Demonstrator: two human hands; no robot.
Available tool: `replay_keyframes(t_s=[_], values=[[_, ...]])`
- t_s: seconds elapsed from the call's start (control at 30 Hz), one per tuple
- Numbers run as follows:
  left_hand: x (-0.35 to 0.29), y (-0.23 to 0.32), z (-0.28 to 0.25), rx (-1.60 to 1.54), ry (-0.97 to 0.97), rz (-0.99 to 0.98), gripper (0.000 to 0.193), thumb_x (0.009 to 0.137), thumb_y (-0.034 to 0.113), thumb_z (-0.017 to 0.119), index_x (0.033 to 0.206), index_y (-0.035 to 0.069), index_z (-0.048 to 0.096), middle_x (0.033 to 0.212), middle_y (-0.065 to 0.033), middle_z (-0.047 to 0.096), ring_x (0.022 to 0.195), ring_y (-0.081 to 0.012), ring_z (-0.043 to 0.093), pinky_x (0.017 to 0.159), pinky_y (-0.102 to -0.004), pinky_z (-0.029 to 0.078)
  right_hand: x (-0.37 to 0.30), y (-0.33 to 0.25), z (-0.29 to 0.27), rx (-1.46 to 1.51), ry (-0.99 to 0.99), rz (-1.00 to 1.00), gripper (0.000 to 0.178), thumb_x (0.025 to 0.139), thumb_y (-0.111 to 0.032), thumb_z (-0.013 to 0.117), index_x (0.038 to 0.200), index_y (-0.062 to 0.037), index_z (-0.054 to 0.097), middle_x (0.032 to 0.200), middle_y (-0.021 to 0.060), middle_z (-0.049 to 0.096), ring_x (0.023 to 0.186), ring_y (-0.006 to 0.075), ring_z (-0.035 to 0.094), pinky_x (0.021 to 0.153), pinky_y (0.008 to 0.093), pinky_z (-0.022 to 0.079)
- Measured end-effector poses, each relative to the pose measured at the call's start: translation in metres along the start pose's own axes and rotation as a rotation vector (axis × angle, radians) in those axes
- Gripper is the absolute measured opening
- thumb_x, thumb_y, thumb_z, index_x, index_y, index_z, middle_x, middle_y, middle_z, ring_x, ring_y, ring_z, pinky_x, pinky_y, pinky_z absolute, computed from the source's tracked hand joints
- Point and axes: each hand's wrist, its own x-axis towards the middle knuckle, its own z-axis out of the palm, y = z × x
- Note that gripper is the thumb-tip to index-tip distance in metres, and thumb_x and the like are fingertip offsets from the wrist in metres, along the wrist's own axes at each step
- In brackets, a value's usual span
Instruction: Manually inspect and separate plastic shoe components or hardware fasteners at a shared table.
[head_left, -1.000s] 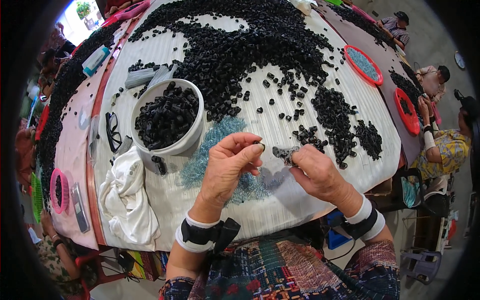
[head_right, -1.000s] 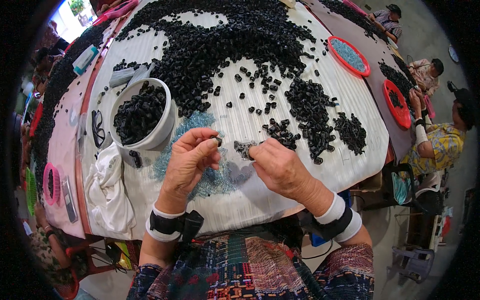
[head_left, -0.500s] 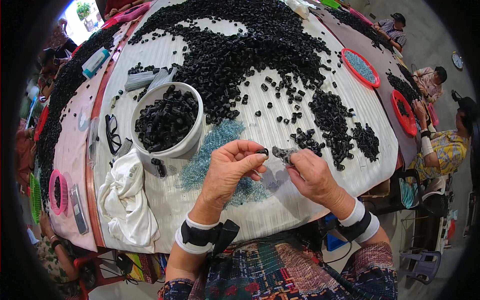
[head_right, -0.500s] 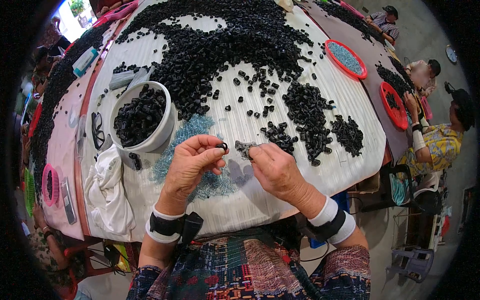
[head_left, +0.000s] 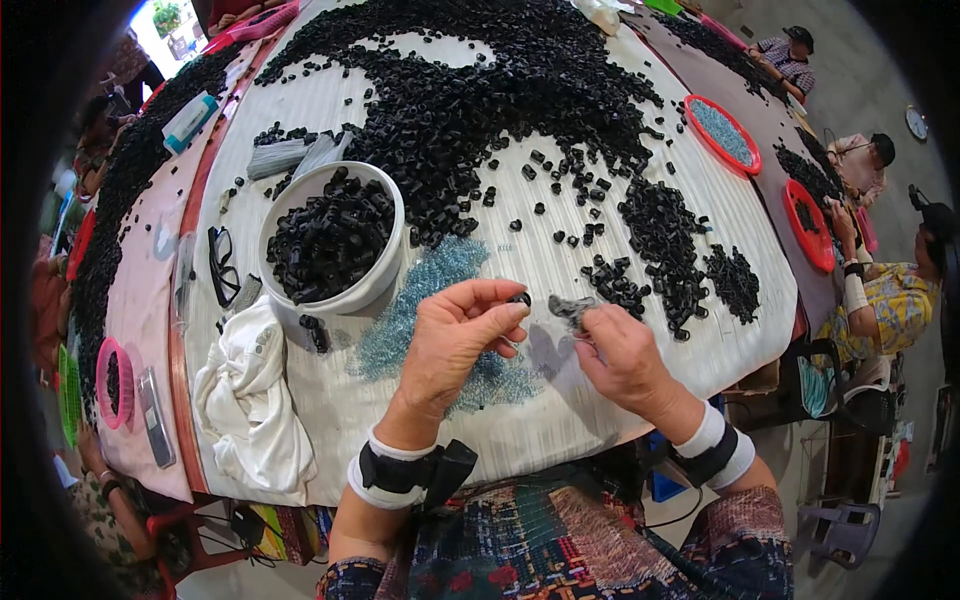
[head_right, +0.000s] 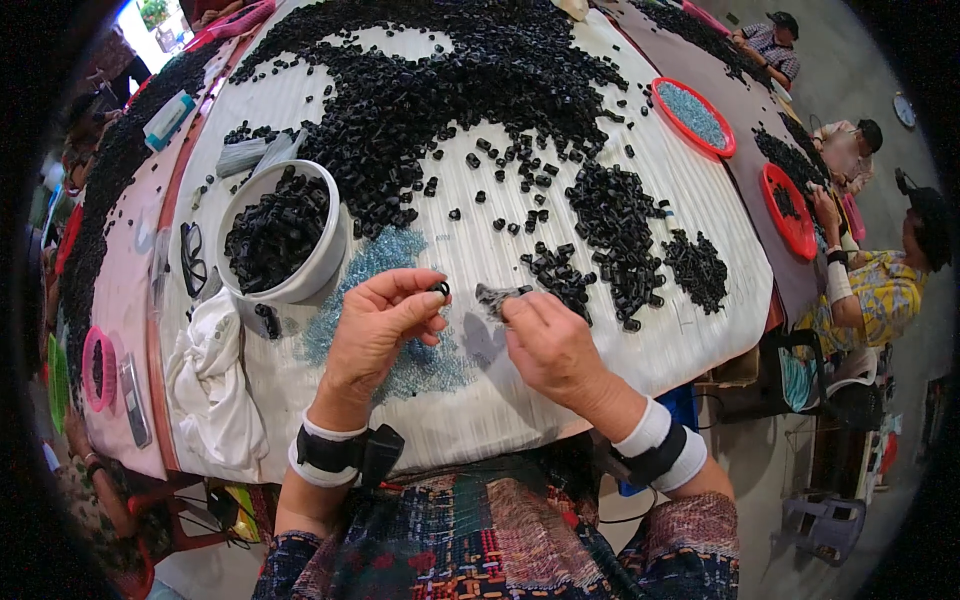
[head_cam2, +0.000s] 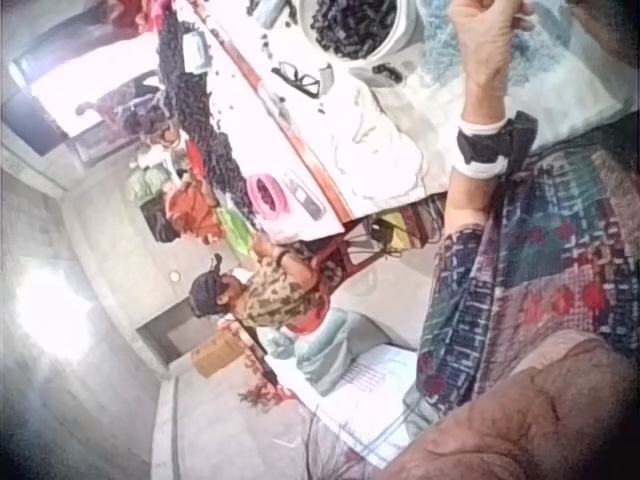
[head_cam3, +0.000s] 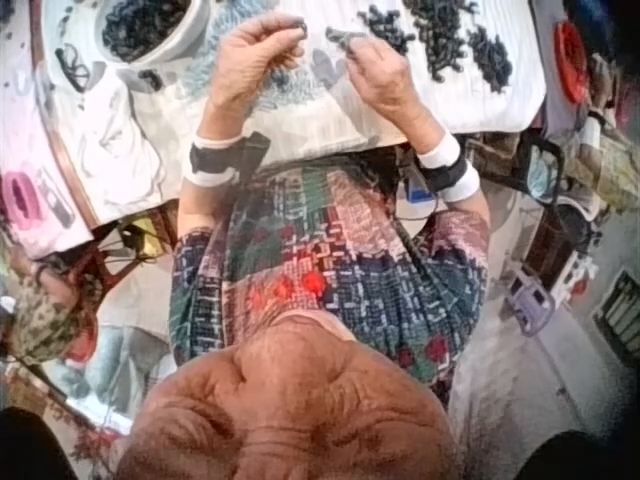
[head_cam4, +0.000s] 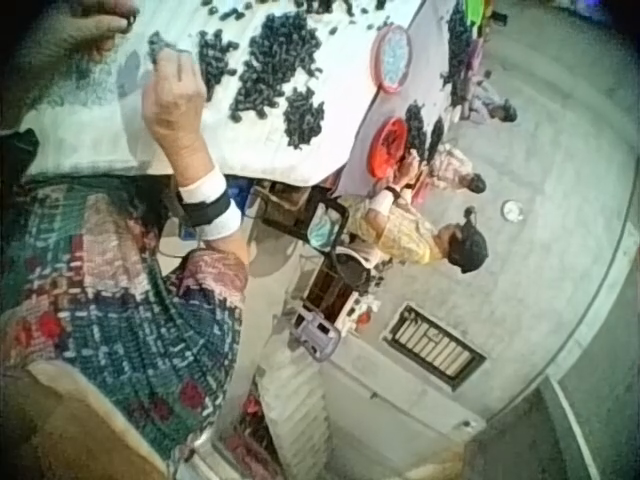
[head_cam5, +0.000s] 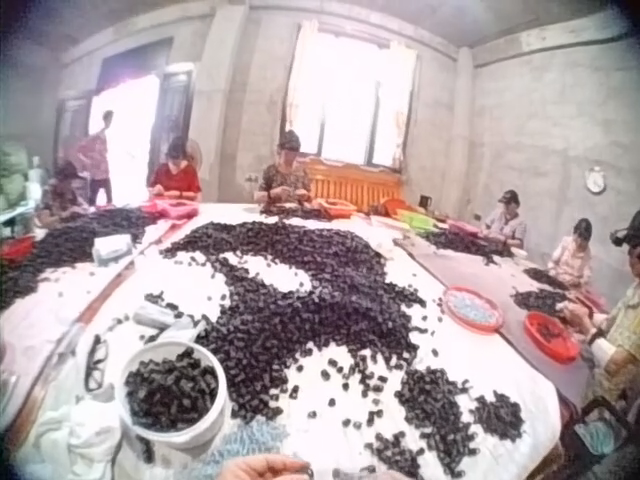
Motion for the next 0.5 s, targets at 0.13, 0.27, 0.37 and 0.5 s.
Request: replay_keyframes(t_s=[0.13, 0.27, 0.37, 0.5], values=[[-0.004, 0.001, 0.002, 0.028, -0.036, -0.036, 0.021, 0.083, 0.007, 0.068, 0.101, -0.002, 0.063, 0.082, -0.0063, 0.066, 0.07, -0.0116, 0.064, 0.058, -0.0224, 0.053, 0.014, -0.011, -0.017, 0.213, 0.047, 0.088, 0.03, 0.069, 0.009, 0.061, 0.096, 0.0025, 0.051, 0.08, 0.0154, 0.053, 0.071, 0.033, 0.055, 0.059, 0.039, 0.047], [-0.004, -0.002, 0.003, 0.075, -0.088, 0.017, 0.02, 0.081, 0.005, 0.07, 0.099, -0.001, 0.064, 0.087, -0.0076, 0.067, 0.071, -0.0134, 0.065, 0.058, -0.0235, 0.053, 0.025, -0.021, -0.026, 0.181, 0.069, 0.008, 0.031, 0.069, 0.008, 0.061, 0.099, 0.0026, 0.052, 0.082, 0.0162, 0.052, 0.072, 0.0332, 0.055, 0.06, 0.0386, 0.048], [-0.007, 0.001, 0.006, 0.107, -0.052, 0.04, 0.019, 0.079, 0.004, 0.07, 0.097, 0.001, 0.066, 0.083, -0.0039, 0.066, 0.07, -0.0079, 0.061, 0.057, -0.0204, 0.05, 0.032, -0.024, -0.027, 0.148, 0.077, -0.04, 0.031, 0.069, 0.009, 0.06, 0.099, 0.0023, 0.053, 0.084, 0.0163, 0.052, 0.073, 0.0331, 0.055, 0.062, 0.0383, 0.049], [-0.007, 0.001, 0.006, 0.125, -0.068, 0.051, 0.018, 0.078, 0.003, 0.071, 0.096, 0.001, 0.066, 0.082, -0.003, 0.066, 0.07, -0.0068, 0.061, 0.058, -0.0201, 0.049, 0.041, -0.029, -0.029, 0.116, 0.088, -0.077, 0.032, 0.069, 0.009, 0.059, 0.099, 0.0024, 0.053, 0.085, 0.0157, 0.052, 0.076, 0.0321, 0.055, 0.064, 0.0375, 0.049]])
